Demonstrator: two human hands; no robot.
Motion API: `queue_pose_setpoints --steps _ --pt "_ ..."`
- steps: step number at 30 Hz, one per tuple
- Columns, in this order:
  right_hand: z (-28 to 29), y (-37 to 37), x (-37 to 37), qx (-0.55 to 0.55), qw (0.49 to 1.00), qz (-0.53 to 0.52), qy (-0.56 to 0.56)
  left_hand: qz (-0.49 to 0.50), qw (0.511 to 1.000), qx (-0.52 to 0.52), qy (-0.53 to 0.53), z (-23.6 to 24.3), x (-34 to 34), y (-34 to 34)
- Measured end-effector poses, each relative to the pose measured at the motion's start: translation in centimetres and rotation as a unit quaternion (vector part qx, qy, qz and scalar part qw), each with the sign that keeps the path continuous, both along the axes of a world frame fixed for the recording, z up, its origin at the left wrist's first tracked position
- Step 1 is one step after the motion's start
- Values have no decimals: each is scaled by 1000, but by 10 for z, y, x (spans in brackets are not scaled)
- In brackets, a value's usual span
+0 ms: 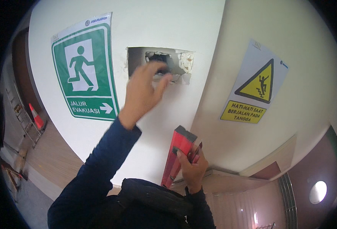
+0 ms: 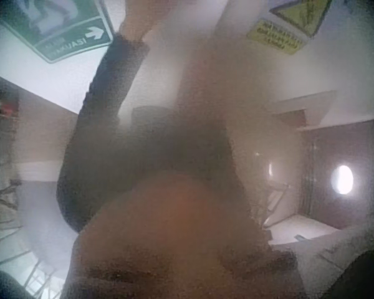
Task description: The person uses a utility knife and a level to scrape and clean the edges of a rectangular hole in a white wall. They repeatedly remove loose plaster and debris, then measure the hole with a tape measure.
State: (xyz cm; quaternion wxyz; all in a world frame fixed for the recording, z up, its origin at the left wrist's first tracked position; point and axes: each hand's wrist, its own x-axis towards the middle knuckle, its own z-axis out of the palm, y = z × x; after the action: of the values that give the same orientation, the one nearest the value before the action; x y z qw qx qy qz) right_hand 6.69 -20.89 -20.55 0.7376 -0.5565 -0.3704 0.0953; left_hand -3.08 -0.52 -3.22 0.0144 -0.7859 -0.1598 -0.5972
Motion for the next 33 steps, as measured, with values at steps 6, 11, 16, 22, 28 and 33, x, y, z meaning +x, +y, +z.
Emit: queue_pose_setpoints --steps 6,11,16,22,28,33 --pt "54 26 -17 16 996 27 -85 -383 869 -312 -12 -107 -32 -58" --pt "79 42 -27 37 989 27 -141 -415 826 -365 -116 -129 -20 -35" --pt "169 53 13 -96 824 -208 -518 -339 856 -378 -94 -148 -19 19" --pt "236 87 8 -269 486 -364 -747 -315 902 -290 -46 -151 -23 39" --pt "262 117 2 -264 399 -420 -771 -275 937 -211 -33 -156 -17 45" --pt "266 111 4 -312 403 -399 -762 -278 937 -211 -37 -162 -17 51"
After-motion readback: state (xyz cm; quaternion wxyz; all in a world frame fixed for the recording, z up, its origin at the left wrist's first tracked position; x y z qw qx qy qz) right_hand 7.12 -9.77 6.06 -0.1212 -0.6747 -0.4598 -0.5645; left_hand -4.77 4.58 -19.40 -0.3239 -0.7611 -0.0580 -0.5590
